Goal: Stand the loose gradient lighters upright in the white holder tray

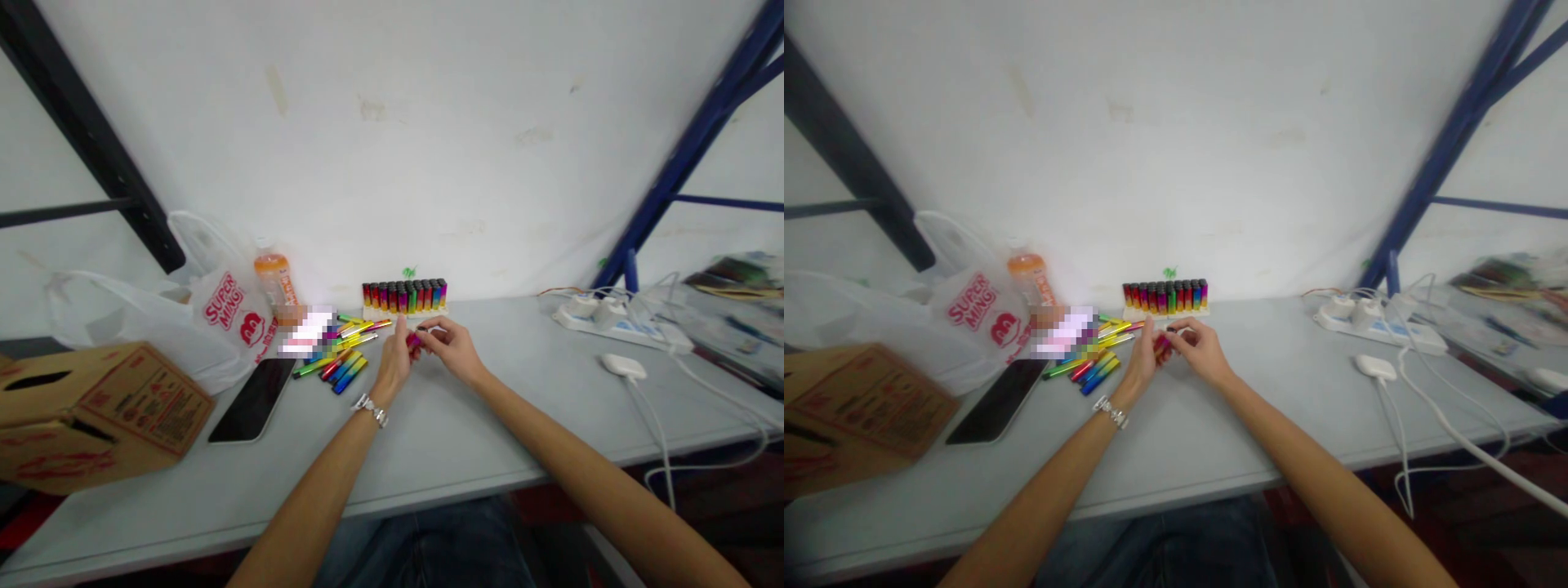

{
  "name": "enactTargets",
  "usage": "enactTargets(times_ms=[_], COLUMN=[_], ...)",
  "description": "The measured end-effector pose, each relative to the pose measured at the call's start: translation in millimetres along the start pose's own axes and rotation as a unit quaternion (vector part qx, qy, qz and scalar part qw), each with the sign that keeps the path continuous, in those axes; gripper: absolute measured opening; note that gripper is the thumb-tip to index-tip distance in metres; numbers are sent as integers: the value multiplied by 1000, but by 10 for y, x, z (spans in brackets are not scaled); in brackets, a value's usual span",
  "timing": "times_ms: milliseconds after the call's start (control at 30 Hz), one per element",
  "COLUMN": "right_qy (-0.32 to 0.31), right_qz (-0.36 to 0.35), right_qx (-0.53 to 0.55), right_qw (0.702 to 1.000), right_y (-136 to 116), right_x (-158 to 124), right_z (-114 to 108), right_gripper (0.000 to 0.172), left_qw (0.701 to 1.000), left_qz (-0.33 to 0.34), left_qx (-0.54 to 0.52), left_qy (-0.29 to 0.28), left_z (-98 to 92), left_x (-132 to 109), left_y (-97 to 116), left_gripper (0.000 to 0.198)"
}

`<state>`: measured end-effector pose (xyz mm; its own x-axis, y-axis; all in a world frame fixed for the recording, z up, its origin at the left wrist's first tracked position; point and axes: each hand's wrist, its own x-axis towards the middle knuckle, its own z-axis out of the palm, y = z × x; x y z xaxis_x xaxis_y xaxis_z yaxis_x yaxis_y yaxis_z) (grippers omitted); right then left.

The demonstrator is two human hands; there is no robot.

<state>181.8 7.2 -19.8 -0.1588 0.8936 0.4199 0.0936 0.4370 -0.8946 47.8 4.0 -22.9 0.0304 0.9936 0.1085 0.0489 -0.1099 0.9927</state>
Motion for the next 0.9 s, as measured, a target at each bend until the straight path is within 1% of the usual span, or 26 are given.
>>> enactTargets(times_ms=[67, 167, 233, 333, 433, 533, 600, 700, 900], right_qy=[27, 84, 111, 118, 98, 66, 47, 14, -22], right_qz=[-5, -33, -47, -47, -46, -58, -66, -66, -35], right_qx=[12, 10, -15, -99, -183, -243, -273, -291, -279], right_qw=[1000, 996, 993, 987, 977, 966, 959, 954, 959], right_y=[9, 55, 113, 222, 321, 380, 395, 389, 383], right_x=[76, 270, 427, 651, 838, 985, 1059, 1140, 1257], right_z=[-107, -353, -541, -775, -888, -903, -899, -922, -1055], right_gripper=[39, 40, 37, 29, 20, 14, 12, 13, 12], left_qw=[999, 992, 988, 983, 974, 968, 967, 966, 966], left_qz=[24, 64, 68, 71, 91, 97, 94, 90, 88], left_qx=[36, 99, 131, 168, 208, 230, 236, 240, 241], left_qy=[17, 53, 50, 20, -6, -20, -22, -22, -22], left_z=[-3, -16, -19, -5, 19, 32, 35, 37, 39], left_x=[-11, -5, 5, 8, -9, -27, -33, -35, -39], left_y=[-5, -51, -87, -106, -84, -57, -45, -33, -32], left_gripper=[71, 53, 46, 43, 41, 39, 39, 39, 40])
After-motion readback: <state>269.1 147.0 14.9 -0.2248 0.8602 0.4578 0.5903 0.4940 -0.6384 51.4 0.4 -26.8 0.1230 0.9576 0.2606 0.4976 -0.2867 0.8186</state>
